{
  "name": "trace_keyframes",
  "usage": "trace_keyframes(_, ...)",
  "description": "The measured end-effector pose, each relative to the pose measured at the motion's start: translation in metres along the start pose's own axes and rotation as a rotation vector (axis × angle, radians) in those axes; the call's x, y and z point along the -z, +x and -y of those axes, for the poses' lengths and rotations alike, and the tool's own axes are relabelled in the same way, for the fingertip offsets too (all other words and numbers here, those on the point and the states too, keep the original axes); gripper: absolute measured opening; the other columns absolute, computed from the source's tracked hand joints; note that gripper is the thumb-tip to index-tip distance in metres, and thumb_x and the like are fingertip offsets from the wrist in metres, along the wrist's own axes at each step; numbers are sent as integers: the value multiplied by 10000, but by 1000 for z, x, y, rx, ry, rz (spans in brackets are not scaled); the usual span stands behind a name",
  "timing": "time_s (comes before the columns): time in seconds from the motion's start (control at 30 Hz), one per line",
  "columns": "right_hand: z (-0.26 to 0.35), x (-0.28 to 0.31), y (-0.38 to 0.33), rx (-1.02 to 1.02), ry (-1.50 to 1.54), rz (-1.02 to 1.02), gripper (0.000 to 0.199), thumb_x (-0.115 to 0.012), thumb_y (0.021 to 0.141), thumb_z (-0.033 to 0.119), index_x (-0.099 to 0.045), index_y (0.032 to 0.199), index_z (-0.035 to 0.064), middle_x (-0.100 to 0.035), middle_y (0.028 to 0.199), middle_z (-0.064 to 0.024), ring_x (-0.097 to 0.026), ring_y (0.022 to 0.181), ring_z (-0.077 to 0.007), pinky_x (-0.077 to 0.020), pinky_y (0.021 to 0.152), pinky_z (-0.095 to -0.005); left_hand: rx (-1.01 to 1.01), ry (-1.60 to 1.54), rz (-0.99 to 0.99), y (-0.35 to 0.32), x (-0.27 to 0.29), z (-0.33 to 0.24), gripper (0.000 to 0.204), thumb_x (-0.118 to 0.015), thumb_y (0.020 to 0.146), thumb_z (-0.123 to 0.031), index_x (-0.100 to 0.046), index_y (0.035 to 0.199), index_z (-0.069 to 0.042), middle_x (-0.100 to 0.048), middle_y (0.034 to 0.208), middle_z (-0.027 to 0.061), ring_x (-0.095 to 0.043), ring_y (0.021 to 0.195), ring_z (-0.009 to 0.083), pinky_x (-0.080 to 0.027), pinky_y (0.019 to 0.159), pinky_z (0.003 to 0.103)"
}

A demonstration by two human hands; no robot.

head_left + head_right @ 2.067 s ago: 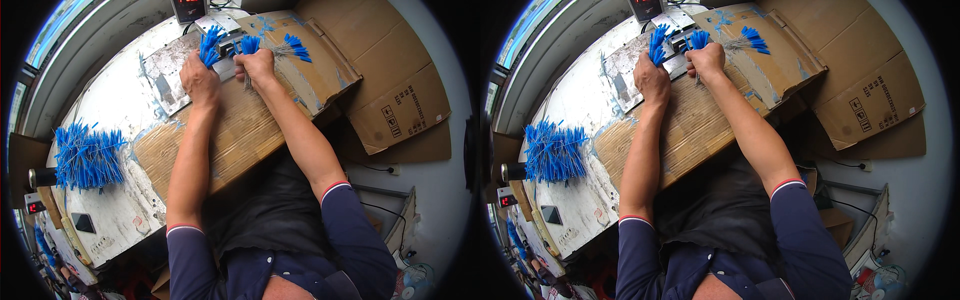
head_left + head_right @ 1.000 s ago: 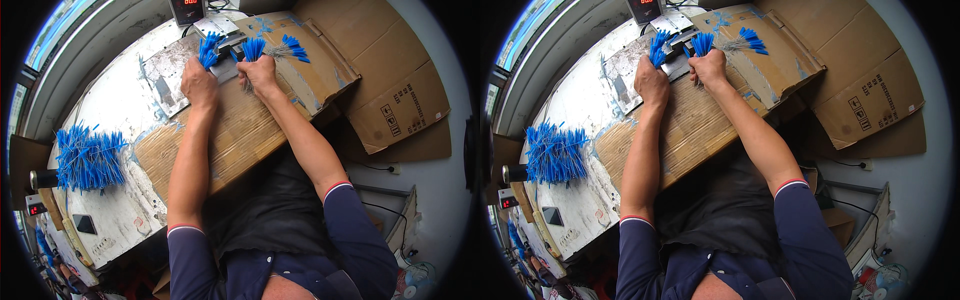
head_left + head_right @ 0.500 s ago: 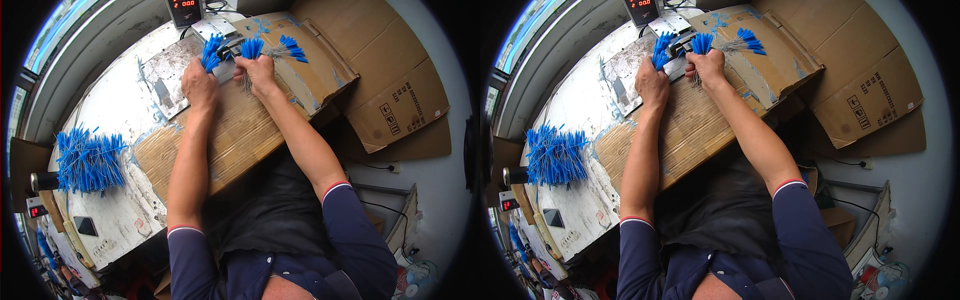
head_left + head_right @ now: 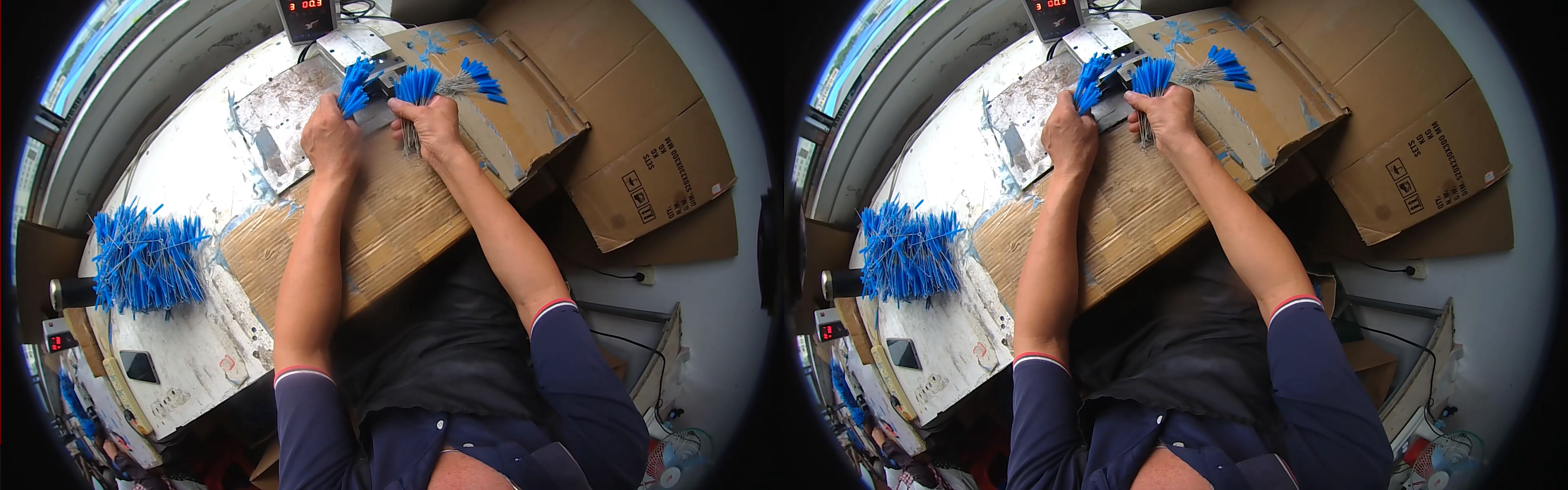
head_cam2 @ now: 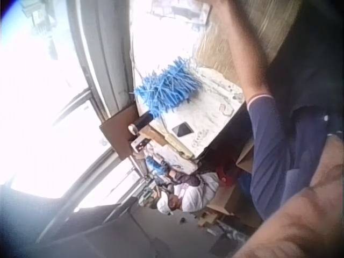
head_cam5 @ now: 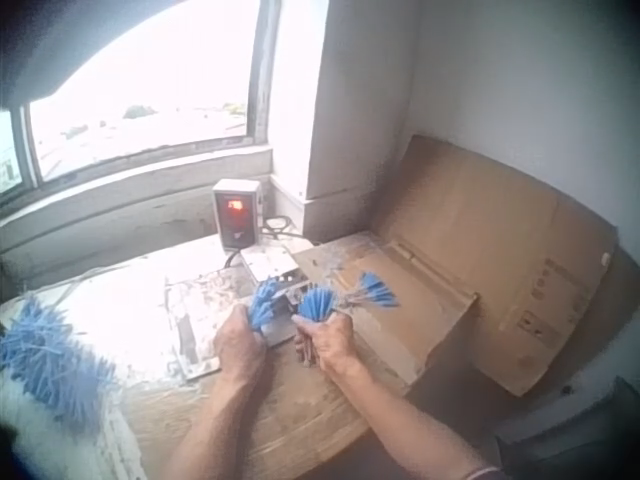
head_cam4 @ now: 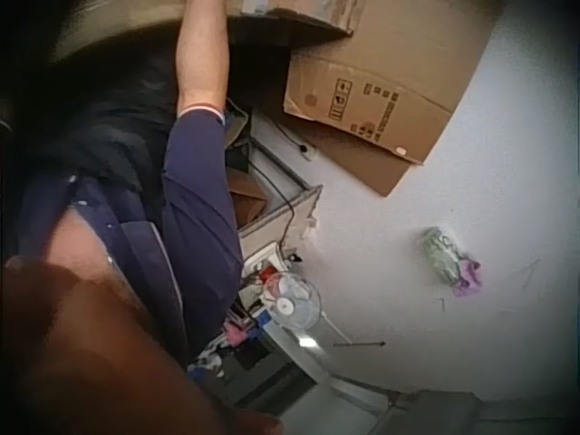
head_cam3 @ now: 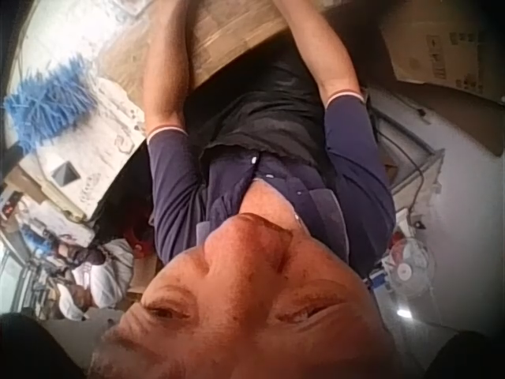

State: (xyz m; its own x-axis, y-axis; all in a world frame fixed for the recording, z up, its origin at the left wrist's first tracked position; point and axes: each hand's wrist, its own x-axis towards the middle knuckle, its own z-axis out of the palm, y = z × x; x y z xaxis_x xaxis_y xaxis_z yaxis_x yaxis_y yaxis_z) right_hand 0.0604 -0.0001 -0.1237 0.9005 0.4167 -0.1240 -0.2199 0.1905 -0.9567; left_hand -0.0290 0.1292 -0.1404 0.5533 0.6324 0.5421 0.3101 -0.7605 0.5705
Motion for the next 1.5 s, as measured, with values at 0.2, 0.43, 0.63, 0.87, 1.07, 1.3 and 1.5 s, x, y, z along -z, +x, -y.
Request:
trace_keyframes(0.2, 6, -2, -7, 46, -167, 14, 153, -803, 804, 66, -671, 735, 33, -641, 633, -43, -559, 428, -98, -420, 354, -233, -42, -16, 8, -1, -1, 2, 146, -604, 819, -73, -625, 964, -64, -688, 826, 195, -678, 798, 401, -504, 727, 502)
trace_keyframes(0.43, 3, 8, -6, 67, -56, 152, 104, -753, 793, 28, -652, 817, 27, -635, 682, -33, -590, 514, -94, -412, 377, -224, -154, 51, -16, -2, -4, 3, 129, -599, 795, -15, -618, 919, -46, -659, 837, 161, -662, 820, 359, -516, 725, 461)
trace_keyframes(0.63, -3, -4, 3, 91, -152, 11, 110, -750, 781, -2, -644, 788, 27, -640, 682, -39, -593, 501, -102, -434, 381, -235, -40, 8, -147, -1, -2, 1, 163, -567, 837, -6, -586, 994, -47, -648, 901, 161, -648, 841, 359, -508, 719, 468)
trace_keyframes(0.87, -8, -15, 17, 156, -272, -112, 114, -751, 771, -14, -640, 779, 11, -642, 668, -50, -621, 513, -114, -456, 376, -234, -25, -18, -186, 2, -6, 6, 210, -560, 819, 12, -584, 1023, -30, -639, 913, 173, -627, 896, 382, -477, 796, 484)
trace_keyframes(1.07, -3, -20, 13, 145, -340, -147, 114, -759, 773, -10, -645, 786, -4, -655, 688, -67, -635, 512, -139, -500, 392, -249, -46, 42, -174, 2, -5, 6, 200, -571, 826, -10, -588, 1024, -38, -651, 942, 159, -621, 929, 358, -465, 822, 458)
trace_keyframes(1.3, -4, -5, 12, 102, -24, 9, 119, -766, 779, 30, -659, 808, -13, -665, 708, -85, -661, 556, -167, -552, 445, -276, -15, -23, -56, -1, -3, 1, 189, -611, 825, -39, -578, 1011, -36, -684, 866, 205, -662, 840, 420, -485, 756, 520)
trace_keyframes(1.5, -3, 2, 4, 78, 64, 31, 115, -778, 796, 36, -669, 804, 1, -670, 707, -81, -658, 541, -168, -547, 438, -271, 7, -3, 7, 0, -2, 2, 168, -600, 833, -41, -580, 1000, -39, -682, 851, 218, -671, 830, 423, -496, 740, 516)
